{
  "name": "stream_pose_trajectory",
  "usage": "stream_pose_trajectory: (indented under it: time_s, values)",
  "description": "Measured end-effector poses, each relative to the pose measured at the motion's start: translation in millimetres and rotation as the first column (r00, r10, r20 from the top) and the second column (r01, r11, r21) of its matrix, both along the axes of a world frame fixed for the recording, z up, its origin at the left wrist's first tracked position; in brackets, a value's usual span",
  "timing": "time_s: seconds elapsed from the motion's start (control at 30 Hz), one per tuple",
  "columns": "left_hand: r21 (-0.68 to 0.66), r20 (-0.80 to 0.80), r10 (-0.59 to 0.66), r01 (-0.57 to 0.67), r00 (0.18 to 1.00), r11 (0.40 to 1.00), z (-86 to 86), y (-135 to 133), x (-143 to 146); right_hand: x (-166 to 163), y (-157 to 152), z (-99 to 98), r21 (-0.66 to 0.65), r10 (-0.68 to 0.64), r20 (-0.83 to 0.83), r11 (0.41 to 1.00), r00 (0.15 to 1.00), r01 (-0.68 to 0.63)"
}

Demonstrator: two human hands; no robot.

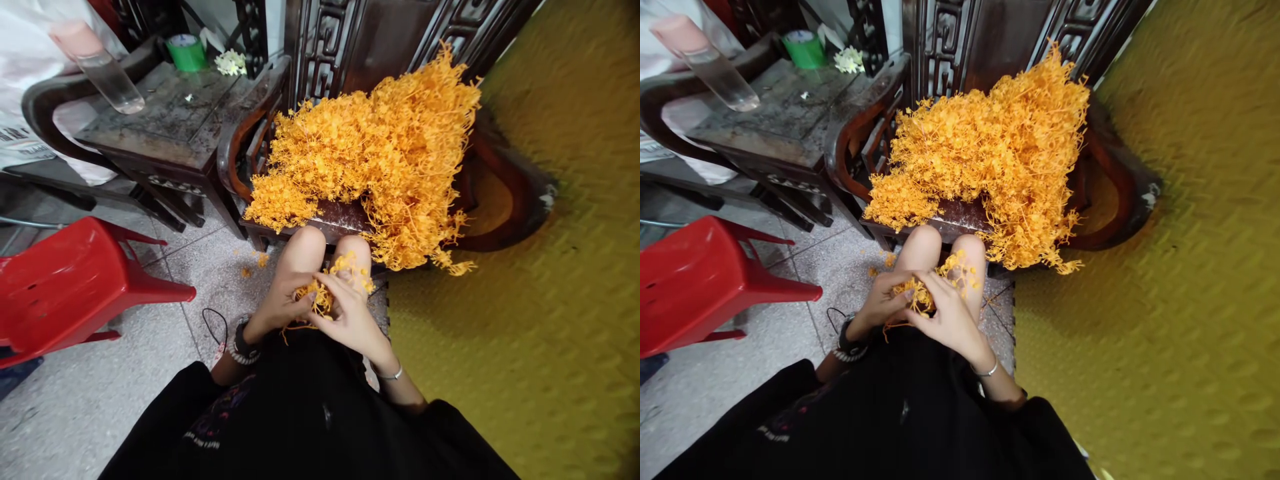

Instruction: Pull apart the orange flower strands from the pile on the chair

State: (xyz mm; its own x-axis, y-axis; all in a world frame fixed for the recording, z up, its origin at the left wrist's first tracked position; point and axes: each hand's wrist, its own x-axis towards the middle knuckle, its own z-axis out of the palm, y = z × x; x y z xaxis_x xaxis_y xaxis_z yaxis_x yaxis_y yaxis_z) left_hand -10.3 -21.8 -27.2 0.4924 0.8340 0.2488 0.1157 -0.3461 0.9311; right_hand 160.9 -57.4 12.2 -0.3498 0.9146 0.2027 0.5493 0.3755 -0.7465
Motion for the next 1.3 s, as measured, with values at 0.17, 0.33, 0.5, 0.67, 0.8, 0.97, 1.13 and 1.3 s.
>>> stream_pose_trajectory:
  time_s: [0.17, 0.33, 0.5, 0.67, 0.8, 0.97, 1.13, 1.3]
  values:
    - [-0.39, 0.212, 0.15, -0.057, 0.966, 0.919, -16.9, -6.8, 14.4, -4.9, -2.4, 4.7, -0.081, -0.113, 0.023, 0.99, 0.993, 0.114]
    - [-0.676, 0.399, 0.254, 0.096, 0.881, 0.731, -22.1, -7.5, 25.8, 2.0, 0.7, 5.0, -0.181, -0.041, -0.039, 0.983, 0.998, 0.033]
    - [-0.692, 0.374, 0.078, 0.222, 0.924, 0.687, -21.0, -3.4, 20.5, 8.6, 2.5, 1.2, -0.158, -0.054, -0.049, 0.986, 0.997, 0.046]
    - [-0.666, 0.327, -0.052, 0.269, 0.944, 0.696, -12.0, -0.5, 13.5, 14.0, 7.0, 0.9, -0.22, 0.023, -0.104, 0.974, 0.994, -0.045]
    - [-0.745, 0.468, -0.036, 0.417, 0.883, 0.521, -3.7, -2.9, 12.0, 15.8, 5.2, -2.7, -0.464, 0.002, -0.416, 0.859, 0.909, -0.214]
    - [-0.741, 0.644, 0.014, 0.619, 0.765, 0.26, -12.0, -5.6, 20.1, 6.1, 0.7, -11.5, -0.605, -0.275, -0.723, 0.694, 0.634, -0.39]
    - [-0.716, 0.686, 0.175, 0.613, 0.706, 0.334, -16.6, -3.2, 24.1, -1.6, 7.1, -11.6, -0.466, -0.443, -0.881, 0.749, 0.167, -0.471]
    - [-0.696, 0.686, 0.142, 0.586, 0.713, 0.415, -3.1, -3.5, 22.4, -2.8, 6.5, -5.8, -0.445, -0.418, -0.893, 0.766, 0.168, -0.464]
